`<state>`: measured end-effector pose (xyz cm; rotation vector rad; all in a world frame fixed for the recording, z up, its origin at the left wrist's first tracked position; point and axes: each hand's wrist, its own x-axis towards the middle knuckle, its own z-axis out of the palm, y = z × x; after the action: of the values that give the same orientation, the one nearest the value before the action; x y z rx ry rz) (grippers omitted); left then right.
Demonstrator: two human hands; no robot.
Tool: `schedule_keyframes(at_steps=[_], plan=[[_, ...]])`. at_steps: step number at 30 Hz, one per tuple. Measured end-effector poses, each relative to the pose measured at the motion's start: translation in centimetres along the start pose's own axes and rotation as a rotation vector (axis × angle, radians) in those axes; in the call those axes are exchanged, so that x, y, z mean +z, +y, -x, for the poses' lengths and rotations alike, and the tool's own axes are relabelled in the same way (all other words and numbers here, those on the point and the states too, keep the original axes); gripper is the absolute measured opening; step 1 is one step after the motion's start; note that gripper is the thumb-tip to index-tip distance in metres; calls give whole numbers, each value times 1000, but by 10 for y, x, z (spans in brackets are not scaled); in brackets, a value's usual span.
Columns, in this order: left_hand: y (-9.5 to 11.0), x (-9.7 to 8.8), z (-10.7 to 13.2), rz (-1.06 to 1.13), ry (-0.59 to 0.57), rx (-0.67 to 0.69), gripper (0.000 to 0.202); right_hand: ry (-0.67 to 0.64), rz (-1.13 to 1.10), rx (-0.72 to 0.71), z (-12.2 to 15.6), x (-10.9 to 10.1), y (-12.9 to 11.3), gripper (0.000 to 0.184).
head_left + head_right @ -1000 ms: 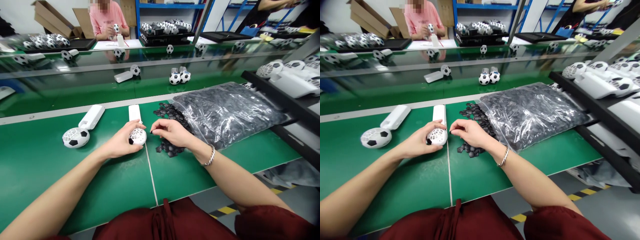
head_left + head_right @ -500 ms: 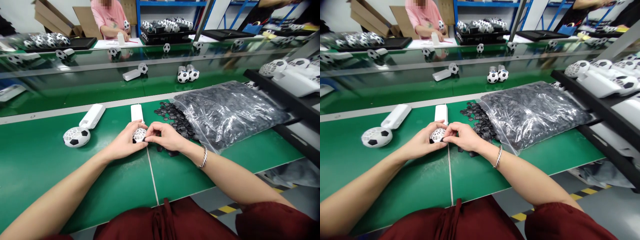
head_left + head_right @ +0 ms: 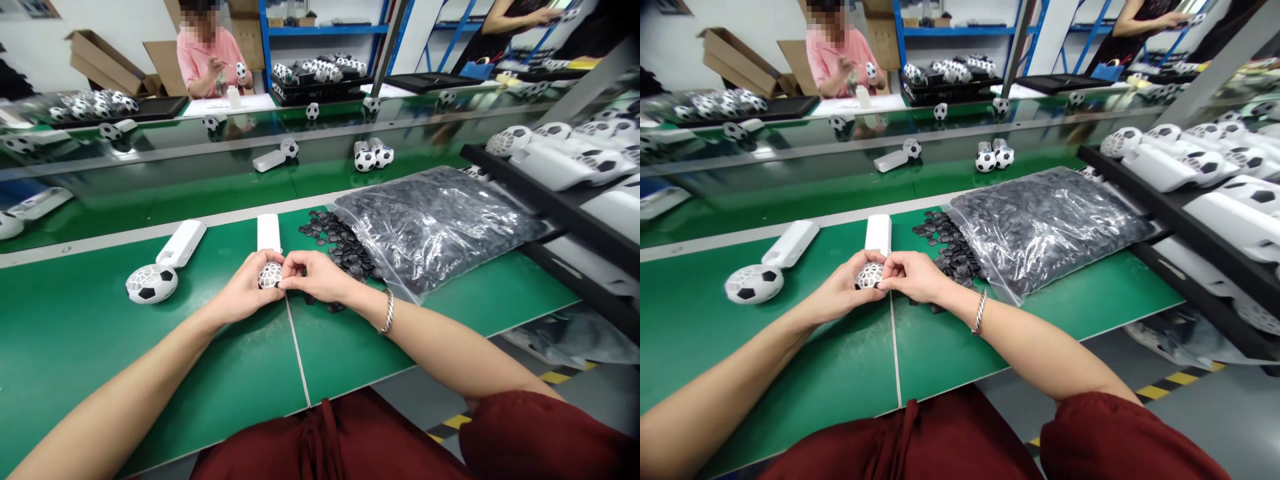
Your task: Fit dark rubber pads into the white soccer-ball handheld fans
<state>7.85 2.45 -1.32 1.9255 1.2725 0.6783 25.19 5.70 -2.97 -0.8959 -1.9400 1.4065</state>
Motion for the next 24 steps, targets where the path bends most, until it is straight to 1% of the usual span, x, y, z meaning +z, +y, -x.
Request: schedule_keyframes(at_steps=[2,3,5,7,8,10,13,14,16,18,20,22,24], plan=[[0,0,1,2,4,-8,40,1,59,-48,-4,-7,3,13],[0,0,2,8,-2,-18,41,36,142,-67,-6,-14,5,12],[-1,0,3,35,-17,-45,43,182,423,-70,-10,-29,8,10],[0,1,3,53,-29,-68,46,318,742,5,-14,-43,13,10],[1,2,3,49,-26,-75,46,347,857,61,-15,-48,15,12],[2,3,3,12,-14,-73,43,355,968,153,-16,-55,21,15],[2,3,4,-104,36,-25,40,349,973,182,-16,-56,27,12],[1,2,5,-146,68,-24,44,345,969,178,-16,-56,27,10],[0,0,6,-192,116,-73,53,334,956,160,-15,-56,26,7],[-1,-4,6,-174,100,-156,57,315,944,125,-14,-56,22,7],[0,-10,6,-144,58,-200,54,286,899,62,-13,-54,16,11],[2,-15,5,-128,29,-203,51,247,781,-23,-10,-49,10,14],[3,-20,4,-119,6,-189,50,198,605,-81,-7,-43,7,13]])
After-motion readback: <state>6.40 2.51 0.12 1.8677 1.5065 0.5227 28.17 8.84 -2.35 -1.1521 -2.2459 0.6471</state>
